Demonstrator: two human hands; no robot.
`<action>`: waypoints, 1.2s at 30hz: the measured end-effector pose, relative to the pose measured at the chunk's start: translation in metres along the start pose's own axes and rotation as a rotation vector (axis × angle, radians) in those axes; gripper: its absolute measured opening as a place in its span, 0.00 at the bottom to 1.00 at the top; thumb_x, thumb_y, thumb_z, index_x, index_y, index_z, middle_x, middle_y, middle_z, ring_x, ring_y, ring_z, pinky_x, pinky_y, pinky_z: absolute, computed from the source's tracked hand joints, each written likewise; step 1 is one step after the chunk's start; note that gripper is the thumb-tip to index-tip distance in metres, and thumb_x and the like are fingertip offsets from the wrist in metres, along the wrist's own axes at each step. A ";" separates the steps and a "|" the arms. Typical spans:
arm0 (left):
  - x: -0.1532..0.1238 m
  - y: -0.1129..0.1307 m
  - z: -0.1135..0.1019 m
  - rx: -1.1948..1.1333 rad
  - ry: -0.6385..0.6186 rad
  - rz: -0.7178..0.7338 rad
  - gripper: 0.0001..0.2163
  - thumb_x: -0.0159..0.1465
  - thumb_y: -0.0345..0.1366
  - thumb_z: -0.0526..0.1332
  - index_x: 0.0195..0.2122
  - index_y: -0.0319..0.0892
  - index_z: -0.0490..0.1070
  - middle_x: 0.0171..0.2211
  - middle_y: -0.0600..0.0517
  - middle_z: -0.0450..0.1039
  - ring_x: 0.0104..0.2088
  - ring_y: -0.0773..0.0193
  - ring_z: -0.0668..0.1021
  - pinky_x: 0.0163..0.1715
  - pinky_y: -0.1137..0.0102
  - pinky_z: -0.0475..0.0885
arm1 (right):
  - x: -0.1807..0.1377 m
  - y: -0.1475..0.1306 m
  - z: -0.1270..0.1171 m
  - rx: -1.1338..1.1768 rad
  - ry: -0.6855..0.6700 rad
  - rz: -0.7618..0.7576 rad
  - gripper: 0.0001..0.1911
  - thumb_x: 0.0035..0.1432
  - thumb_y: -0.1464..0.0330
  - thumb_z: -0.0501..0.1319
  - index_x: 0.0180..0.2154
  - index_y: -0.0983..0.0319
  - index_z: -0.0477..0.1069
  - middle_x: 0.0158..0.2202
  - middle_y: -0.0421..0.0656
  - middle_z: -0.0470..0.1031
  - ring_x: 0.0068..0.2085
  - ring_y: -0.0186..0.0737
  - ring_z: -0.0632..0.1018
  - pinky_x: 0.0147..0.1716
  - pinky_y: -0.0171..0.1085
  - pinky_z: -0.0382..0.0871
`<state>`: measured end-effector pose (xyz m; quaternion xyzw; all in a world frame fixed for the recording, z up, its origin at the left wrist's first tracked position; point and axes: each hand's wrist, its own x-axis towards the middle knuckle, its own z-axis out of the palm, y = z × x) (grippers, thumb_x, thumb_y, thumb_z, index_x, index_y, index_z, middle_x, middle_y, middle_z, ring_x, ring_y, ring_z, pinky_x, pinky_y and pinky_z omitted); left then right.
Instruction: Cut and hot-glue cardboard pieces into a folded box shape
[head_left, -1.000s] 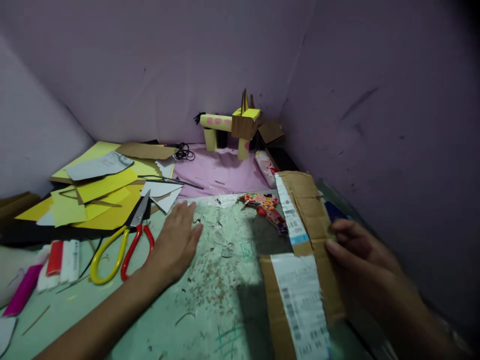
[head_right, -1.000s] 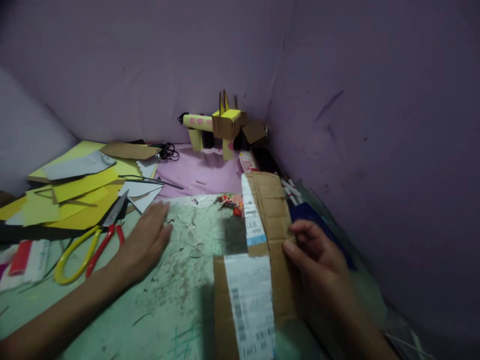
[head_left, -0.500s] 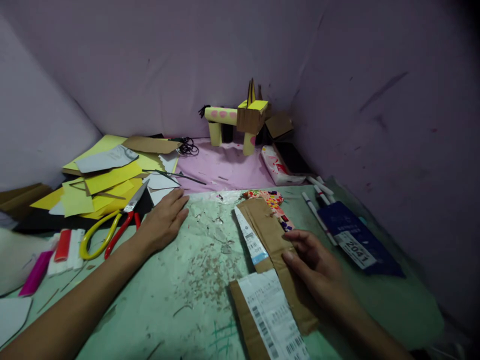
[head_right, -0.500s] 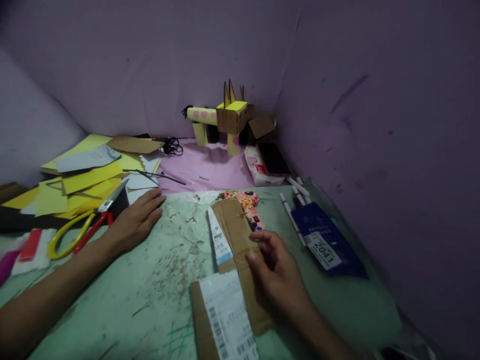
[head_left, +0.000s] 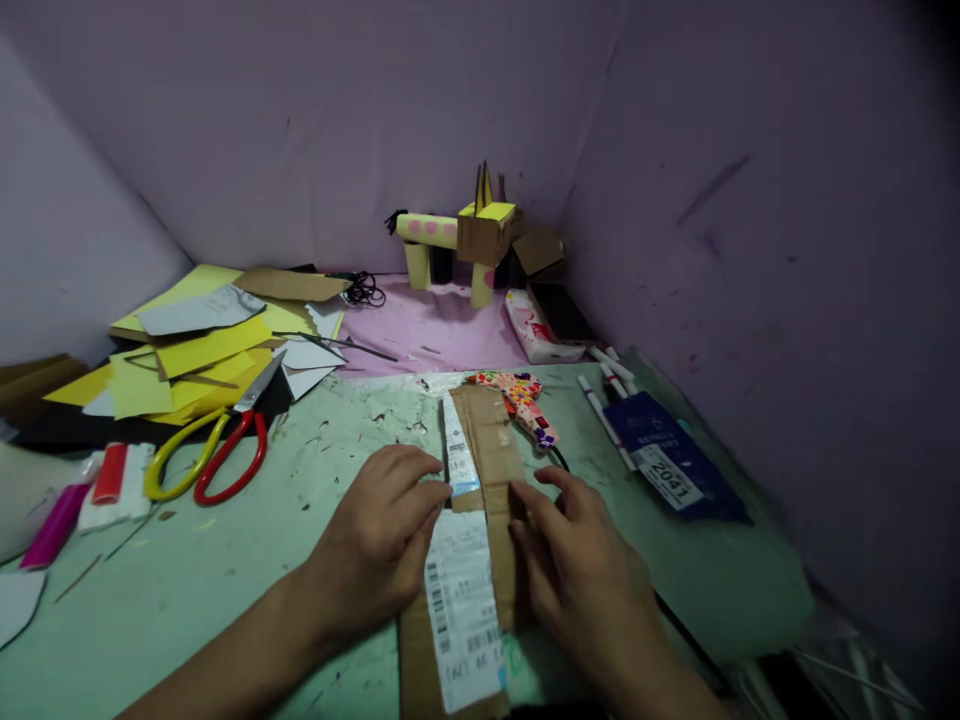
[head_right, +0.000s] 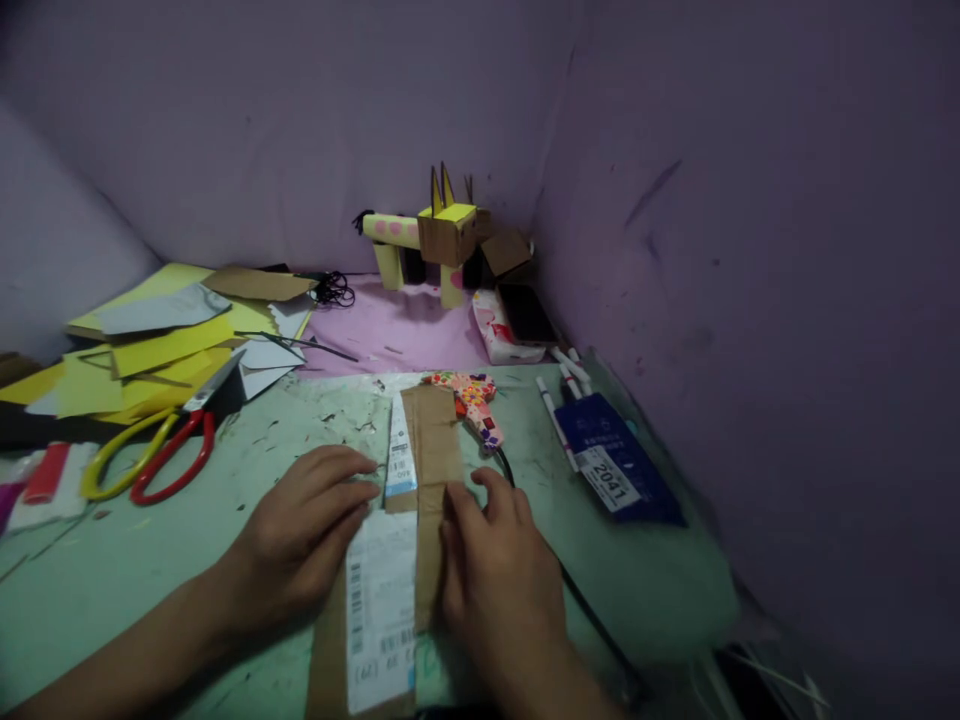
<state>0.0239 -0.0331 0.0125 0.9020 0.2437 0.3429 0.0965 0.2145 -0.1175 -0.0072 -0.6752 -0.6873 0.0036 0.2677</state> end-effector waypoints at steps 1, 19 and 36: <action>0.000 0.000 0.003 -0.007 -0.005 -0.006 0.10 0.60 0.23 0.55 0.40 0.39 0.70 0.40 0.44 0.73 0.44 0.56 0.73 0.44 0.55 0.72 | 0.000 0.002 -0.002 0.040 0.016 -0.050 0.12 0.57 0.74 0.53 0.43 0.62 0.69 0.45 0.56 0.70 0.43 0.55 0.73 0.34 0.53 0.74; 0.006 -0.010 0.010 -0.102 -0.128 -0.079 0.12 0.58 0.20 0.52 0.37 0.38 0.72 0.39 0.45 0.72 0.44 0.56 0.69 0.45 0.57 0.67 | 0.015 0.008 -0.002 0.312 -0.230 -0.326 0.19 0.50 0.82 0.53 0.43 0.62 0.68 0.42 0.49 0.74 0.46 0.47 0.71 0.49 0.52 0.67; 0.012 0.005 0.005 0.199 -0.597 0.056 0.09 0.55 0.27 0.55 0.35 0.40 0.72 0.33 0.50 0.72 0.41 0.56 0.71 0.58 0.49 0.47 | 0.009 0.003 0.010 -0.169 -0.433 -0.566 0.13 0.55 0.73 0.57 0.41 0.66 0.76 0.47 0.54 0.74 0.51 0.53 0.71 0.52 0.49 0.66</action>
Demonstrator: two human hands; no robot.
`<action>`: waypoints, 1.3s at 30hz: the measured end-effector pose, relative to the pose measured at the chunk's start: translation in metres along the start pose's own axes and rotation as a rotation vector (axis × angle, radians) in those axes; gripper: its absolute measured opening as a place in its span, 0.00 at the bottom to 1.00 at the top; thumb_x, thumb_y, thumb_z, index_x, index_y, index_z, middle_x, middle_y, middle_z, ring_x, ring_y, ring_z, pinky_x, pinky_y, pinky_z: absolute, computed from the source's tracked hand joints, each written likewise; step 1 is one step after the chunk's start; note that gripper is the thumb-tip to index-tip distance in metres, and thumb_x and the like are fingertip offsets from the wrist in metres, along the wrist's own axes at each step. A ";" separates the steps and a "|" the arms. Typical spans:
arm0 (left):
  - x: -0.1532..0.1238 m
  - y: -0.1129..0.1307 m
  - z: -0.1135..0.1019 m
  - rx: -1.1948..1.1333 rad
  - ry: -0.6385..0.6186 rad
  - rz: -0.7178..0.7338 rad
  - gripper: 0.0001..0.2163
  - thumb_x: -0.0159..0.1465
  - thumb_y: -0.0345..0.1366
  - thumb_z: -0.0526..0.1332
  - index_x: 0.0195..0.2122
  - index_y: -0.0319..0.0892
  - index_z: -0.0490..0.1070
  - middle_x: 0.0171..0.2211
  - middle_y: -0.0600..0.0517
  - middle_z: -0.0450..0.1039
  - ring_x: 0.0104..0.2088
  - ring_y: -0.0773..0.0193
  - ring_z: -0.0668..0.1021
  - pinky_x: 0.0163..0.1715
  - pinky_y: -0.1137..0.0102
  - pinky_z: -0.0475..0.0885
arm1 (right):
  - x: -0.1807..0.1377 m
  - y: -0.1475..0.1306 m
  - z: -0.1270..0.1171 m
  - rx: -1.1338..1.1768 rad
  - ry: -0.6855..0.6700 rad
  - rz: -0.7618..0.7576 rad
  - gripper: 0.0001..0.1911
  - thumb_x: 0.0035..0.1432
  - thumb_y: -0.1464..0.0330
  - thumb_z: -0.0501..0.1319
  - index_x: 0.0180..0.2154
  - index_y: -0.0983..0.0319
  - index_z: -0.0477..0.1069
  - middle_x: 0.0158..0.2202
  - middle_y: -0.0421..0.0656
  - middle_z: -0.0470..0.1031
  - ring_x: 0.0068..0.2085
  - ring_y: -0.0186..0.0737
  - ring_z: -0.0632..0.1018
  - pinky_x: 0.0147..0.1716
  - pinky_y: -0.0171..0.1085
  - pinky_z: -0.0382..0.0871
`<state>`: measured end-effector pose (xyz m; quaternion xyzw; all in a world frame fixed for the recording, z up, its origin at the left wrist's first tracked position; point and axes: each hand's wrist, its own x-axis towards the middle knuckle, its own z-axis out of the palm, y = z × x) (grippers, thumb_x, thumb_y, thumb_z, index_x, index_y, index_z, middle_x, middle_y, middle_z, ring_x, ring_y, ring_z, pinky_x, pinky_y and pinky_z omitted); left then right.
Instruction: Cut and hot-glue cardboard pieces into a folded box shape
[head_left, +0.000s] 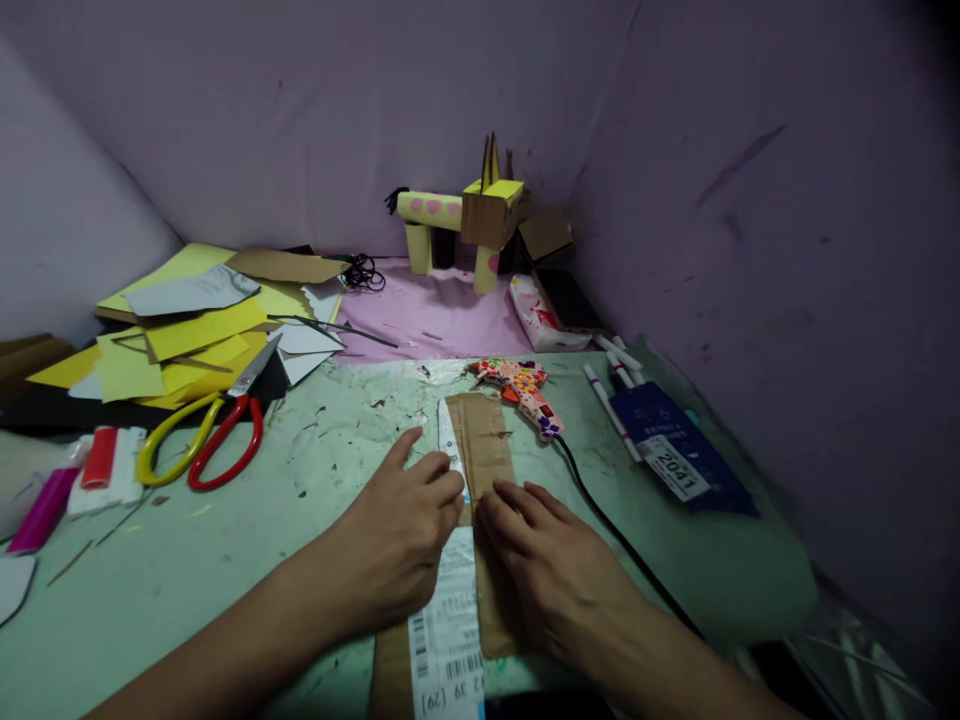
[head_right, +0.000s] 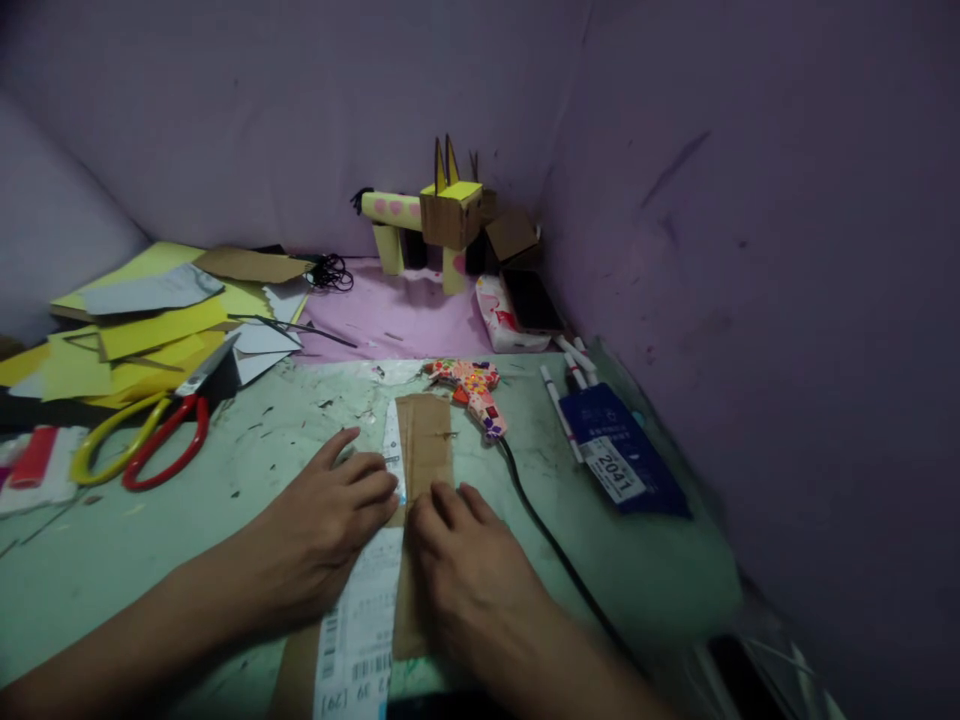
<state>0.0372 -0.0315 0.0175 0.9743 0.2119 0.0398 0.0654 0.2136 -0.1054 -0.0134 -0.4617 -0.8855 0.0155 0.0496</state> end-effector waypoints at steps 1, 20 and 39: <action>0.000 0.002 0.000 0.017 -0.009 0.002 0.09 0.55 0.28 0.55 0.35 0.40 0.72 0.34 0.50 0.72 0.41 0.56 0.71 0.58 0.49 0.47 | 0.001 -0.002 0.002 -0.008 0.005 0.011 0.13 0.55 0.74 0.56 0.41 0.65 0.76 0.48 0.53 0.74 0.52 0.53 0.71 0.51 0.49 0.67; -0.005 0.009 -0.001 -0.059 0.002 0.005 0.11 0.57 0.28 0.54 0.38 0.40 0.72 0.36 0.48 0.72 0.41 0.56 0.72 0.59 0.50 0.51 | 0.004 0.009 -0.016 0.230 -0.004 0.090 0.19 0.47 0.78 0.56 0.42 0.64 0.76 0.45 0.49 0.78 0.48 0.49 0.75 0.52 0.49 0.66; 0.015 -0.014 -0.004 0.008 0.032 -0.210 0.15 0.55 0.27 0.54 0.43 0.39 0.70 0.47 0.45 0.72 0.45 0.54 0.70 0.48 0.55 0.61 | 0.048 0.028 -0.017 0.077 0.046 0.186 0.19 0.53 0.80 0.53 0.45 0.67 0.73 0.46 0.49 0.76 0.44 0.44 0.71 0.46 0.39 0.65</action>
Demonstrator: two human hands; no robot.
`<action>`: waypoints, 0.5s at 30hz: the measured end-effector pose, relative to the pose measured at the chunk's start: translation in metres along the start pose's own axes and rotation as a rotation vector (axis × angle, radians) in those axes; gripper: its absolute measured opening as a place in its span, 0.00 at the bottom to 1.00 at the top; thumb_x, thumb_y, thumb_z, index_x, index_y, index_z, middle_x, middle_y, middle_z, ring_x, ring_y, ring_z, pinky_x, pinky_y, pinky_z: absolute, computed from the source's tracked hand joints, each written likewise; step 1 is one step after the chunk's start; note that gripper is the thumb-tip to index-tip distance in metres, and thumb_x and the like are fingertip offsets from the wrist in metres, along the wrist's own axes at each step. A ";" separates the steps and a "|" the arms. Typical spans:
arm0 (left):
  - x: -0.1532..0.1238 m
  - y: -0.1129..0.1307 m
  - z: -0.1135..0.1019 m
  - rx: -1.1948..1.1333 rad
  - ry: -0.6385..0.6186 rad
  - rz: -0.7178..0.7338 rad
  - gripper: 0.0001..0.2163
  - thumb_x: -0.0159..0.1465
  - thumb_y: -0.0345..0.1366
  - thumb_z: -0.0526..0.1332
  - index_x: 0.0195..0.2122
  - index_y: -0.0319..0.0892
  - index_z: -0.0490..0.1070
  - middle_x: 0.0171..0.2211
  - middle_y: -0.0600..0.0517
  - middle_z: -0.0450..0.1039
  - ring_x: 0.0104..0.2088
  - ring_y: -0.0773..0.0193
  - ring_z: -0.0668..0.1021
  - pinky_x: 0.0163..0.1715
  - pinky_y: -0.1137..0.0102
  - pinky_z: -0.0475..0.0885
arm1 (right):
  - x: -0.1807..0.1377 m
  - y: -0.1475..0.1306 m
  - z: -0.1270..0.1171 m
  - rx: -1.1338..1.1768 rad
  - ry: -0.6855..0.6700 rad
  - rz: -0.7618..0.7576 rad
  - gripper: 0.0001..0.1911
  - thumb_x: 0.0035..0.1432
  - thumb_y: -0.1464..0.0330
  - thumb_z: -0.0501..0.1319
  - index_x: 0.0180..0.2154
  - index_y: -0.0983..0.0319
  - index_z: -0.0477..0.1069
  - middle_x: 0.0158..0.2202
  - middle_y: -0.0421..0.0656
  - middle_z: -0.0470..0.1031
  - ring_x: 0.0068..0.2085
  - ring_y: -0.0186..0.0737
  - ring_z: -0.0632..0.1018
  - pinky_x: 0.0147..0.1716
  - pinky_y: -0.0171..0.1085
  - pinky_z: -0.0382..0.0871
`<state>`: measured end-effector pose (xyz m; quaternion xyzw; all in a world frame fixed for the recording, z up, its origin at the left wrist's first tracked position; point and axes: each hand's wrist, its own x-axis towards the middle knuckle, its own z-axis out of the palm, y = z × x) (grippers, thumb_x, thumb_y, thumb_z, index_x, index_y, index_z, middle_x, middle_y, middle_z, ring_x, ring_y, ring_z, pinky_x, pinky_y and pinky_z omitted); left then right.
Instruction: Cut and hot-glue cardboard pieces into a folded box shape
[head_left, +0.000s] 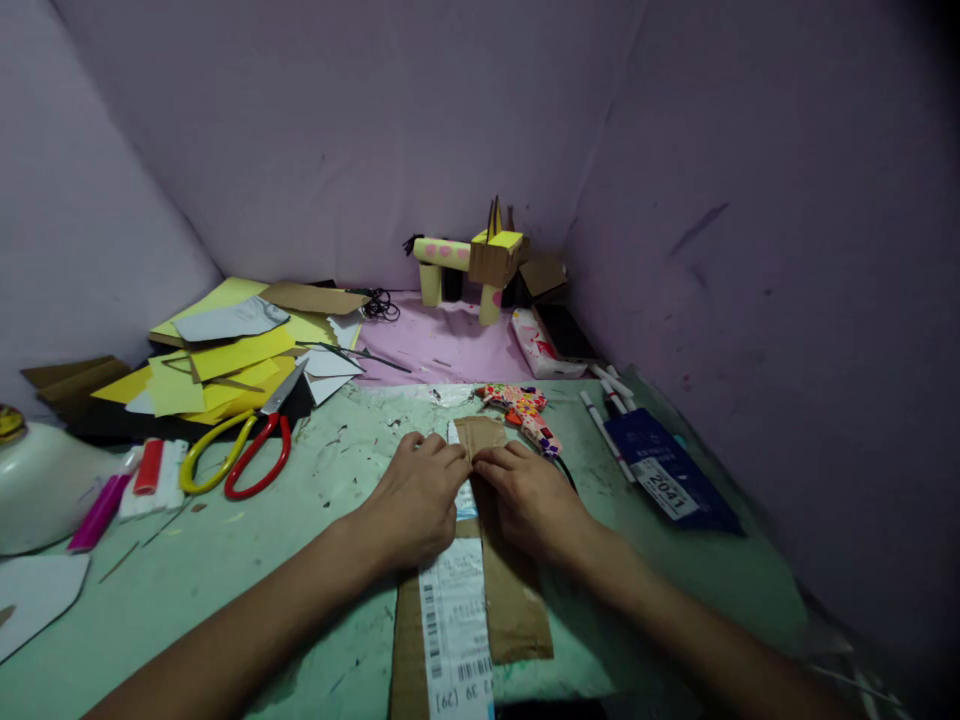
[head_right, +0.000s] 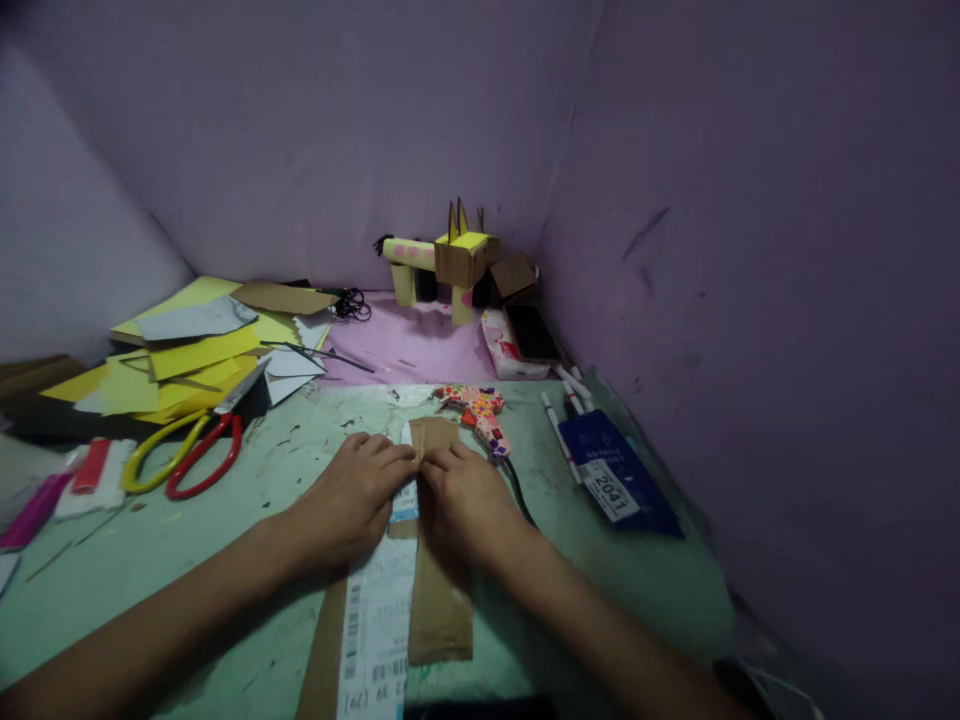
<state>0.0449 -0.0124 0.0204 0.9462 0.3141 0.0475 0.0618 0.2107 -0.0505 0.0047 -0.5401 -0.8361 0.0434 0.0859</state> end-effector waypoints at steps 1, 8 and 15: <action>0.001 -0.001 0.002 0.007 0.019 -0.007 0.18 0.54 0.27 0.54 0.46 0.37 0.68 0.49 0.43 0.71 0.46 0.52 0.70 0.48 0.54 0.61 | 0.000 -0.001 0.001 -0.002 0.014 0.012 0.19 0.53 0.80 0.52 0.46 0.69 0.72 0.47 0.50 0.75 0.45 0.44 0.71 0.47 0.39 0.65; 0.006 -0.009 0.012 -0.038 0.108 0.029 0.19 0.50 0.28 0.56 0.45 0.36 0.68 0.50 0.42 0.70 0.46 0.52 0.70 0.48 0.54 0.61 | 0.004 -0.004 0.004 0.010 0.009 0.033 0.24 0.50 0.78 0.55 0.51 0.73 0.68 0.52 0.57 0.71 0.48 0.52 0.70 0.50 0.48 0.64; -0.001 -0.025 0.008 -0.154 0.453 0.043 0.20 0.50 0.22 0.53 0.43 0.41 0.70 0.46 0.48 0.75 0.46 0.60 0.73 0.48 0.61 0.67 | -0.019 0.008 -0.008 0.024 0.131 0.059 0.24 0.49 0.82 0.52 0.49 0.69 0.70 0.52 0.54 0.72 0.50 0.48 0.72 0.49 0.46 0.67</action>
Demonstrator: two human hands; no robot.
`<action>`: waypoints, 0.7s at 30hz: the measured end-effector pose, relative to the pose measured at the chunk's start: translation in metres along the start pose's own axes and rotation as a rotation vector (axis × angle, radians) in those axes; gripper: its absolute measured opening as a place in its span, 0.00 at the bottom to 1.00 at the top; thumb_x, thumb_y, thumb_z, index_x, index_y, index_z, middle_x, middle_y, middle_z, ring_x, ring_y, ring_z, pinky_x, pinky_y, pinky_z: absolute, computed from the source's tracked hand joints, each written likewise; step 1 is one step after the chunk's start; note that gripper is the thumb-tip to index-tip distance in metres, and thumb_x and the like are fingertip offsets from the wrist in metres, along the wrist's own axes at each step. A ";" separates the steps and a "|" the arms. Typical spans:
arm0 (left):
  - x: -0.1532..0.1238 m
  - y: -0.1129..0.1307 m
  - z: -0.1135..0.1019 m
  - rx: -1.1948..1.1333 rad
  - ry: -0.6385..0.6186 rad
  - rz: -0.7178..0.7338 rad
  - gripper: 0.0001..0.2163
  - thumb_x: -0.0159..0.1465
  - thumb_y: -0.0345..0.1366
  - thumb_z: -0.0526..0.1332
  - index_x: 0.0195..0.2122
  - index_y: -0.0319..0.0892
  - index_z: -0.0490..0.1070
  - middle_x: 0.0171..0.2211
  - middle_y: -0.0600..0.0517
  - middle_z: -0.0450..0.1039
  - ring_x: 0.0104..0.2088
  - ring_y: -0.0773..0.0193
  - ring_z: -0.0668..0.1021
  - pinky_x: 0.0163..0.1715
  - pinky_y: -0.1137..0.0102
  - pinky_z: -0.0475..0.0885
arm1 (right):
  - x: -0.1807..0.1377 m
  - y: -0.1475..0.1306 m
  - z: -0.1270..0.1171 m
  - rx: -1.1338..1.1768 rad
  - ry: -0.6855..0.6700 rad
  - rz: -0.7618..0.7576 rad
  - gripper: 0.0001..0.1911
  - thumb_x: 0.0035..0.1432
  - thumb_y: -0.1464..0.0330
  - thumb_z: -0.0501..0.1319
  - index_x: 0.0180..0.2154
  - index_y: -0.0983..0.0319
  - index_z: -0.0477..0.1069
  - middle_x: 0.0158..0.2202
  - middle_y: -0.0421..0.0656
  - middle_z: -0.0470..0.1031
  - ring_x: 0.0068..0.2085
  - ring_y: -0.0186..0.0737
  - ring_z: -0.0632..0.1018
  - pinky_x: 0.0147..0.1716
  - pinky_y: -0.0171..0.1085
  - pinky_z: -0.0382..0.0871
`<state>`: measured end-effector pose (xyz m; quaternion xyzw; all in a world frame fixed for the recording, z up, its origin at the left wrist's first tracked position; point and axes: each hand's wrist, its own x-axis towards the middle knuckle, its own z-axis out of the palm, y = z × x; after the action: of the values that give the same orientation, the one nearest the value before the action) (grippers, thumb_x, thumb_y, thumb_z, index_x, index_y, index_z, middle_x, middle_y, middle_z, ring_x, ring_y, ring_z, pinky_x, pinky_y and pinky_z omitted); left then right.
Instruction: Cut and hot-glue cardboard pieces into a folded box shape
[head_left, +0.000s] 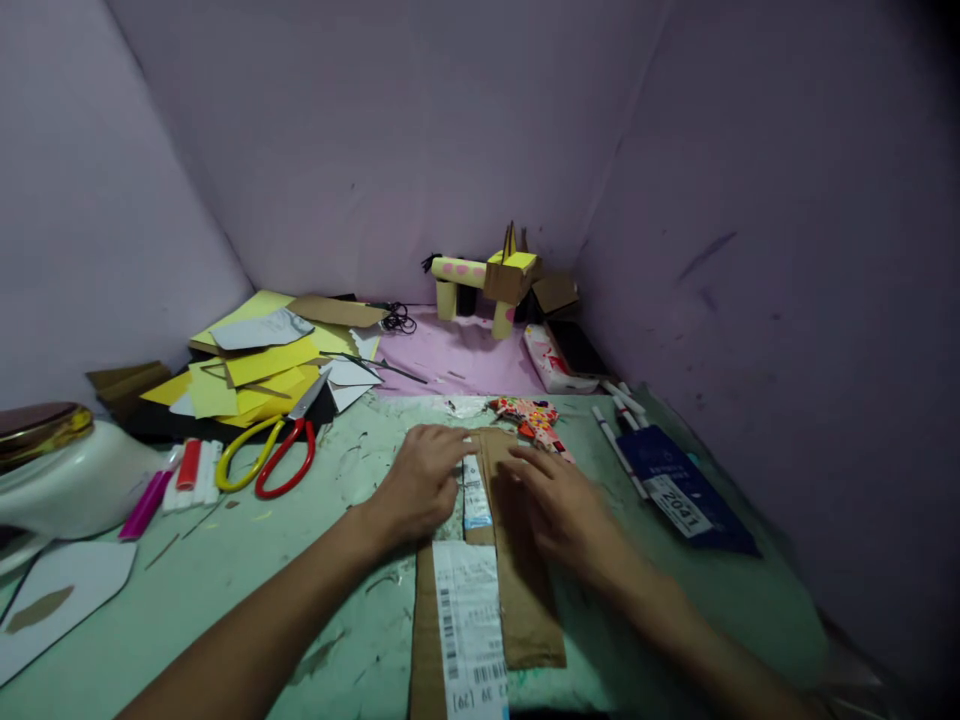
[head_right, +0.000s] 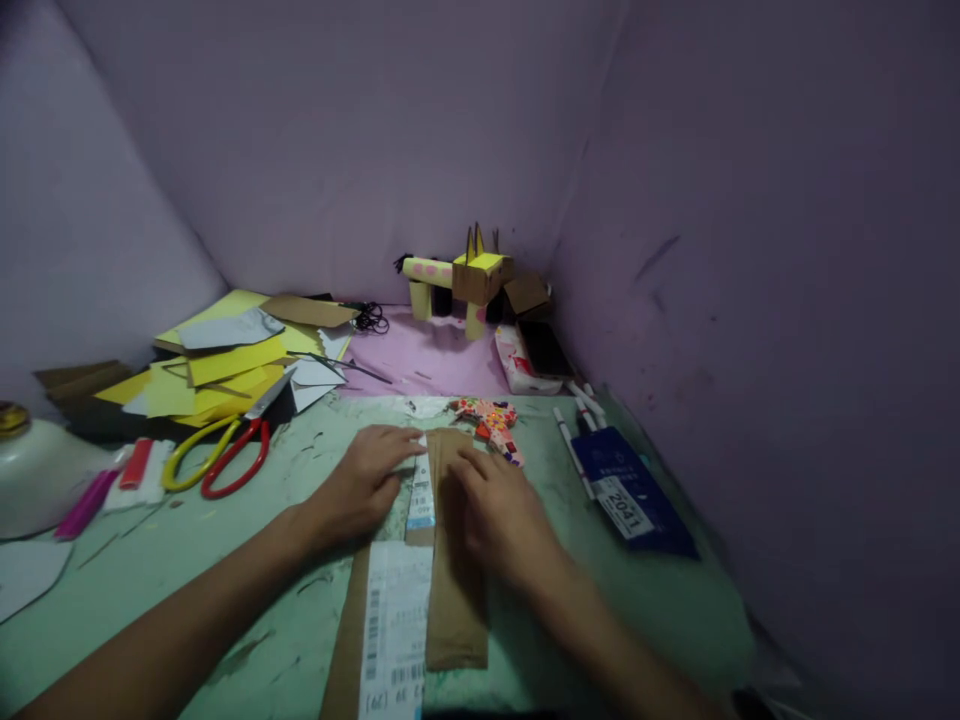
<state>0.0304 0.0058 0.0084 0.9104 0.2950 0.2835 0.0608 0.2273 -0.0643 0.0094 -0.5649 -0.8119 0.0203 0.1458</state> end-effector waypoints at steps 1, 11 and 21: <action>0.000 -0.002 -0.006 -0.012 0.094 -0.026 0.18 0.52 0.22 0.52 0.42 0.40 0.70 0.46 0.47 0.75 0.47 0.60 0.73 0.49 0.61 0.66 | -0.009 0.004 -0.003 0.005 0.065 -0.009 0.23 0.48 0.82 0.52 0.47 0.69 0.71 0.51 0.55 0.72 0.49 0.49 0.72 0.47 0.47 0.68; 0.000 -0.036 -0.039 -0.239 0.663 -0.339 0.11 0.51 0.24 0.55 0.28 0.44 0.74 0.34 0.52 0.78 0.40 0.60 0.77 0.47 0.63 0.68 | -0.063 0.000 -0.007 -0.025 -0.156 -0.346 0.36 0.51 0.84 0.52 0.60 0.56 0.57 0.60 0.42 0.66 0.59 0.47 0.67 0.55 0.55 0.61; 0.015 -0.061 -0.053 -0.541 0.953 -0.653 0.08 0.47 0.26 0.54 0.23 0.43 0.71 0.23 0.55 0.73 0.27 0.66 0.74 0.33 0.70 0.70 | -0.030 -0.024 -0.029 0.123 -0.204 -0.405 0.18 0.53 0.77 0.57 0.47 0.62 0.72 0.46 0.50 0.78 0.44 0.53 0.78 0.43 0.54 0.72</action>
<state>-0.0200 0.0614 0.0428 0.5002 0.4699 0.6887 0.2339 0.2223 -0.1048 0.0350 -0.3753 -0.9165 0.0971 0.0984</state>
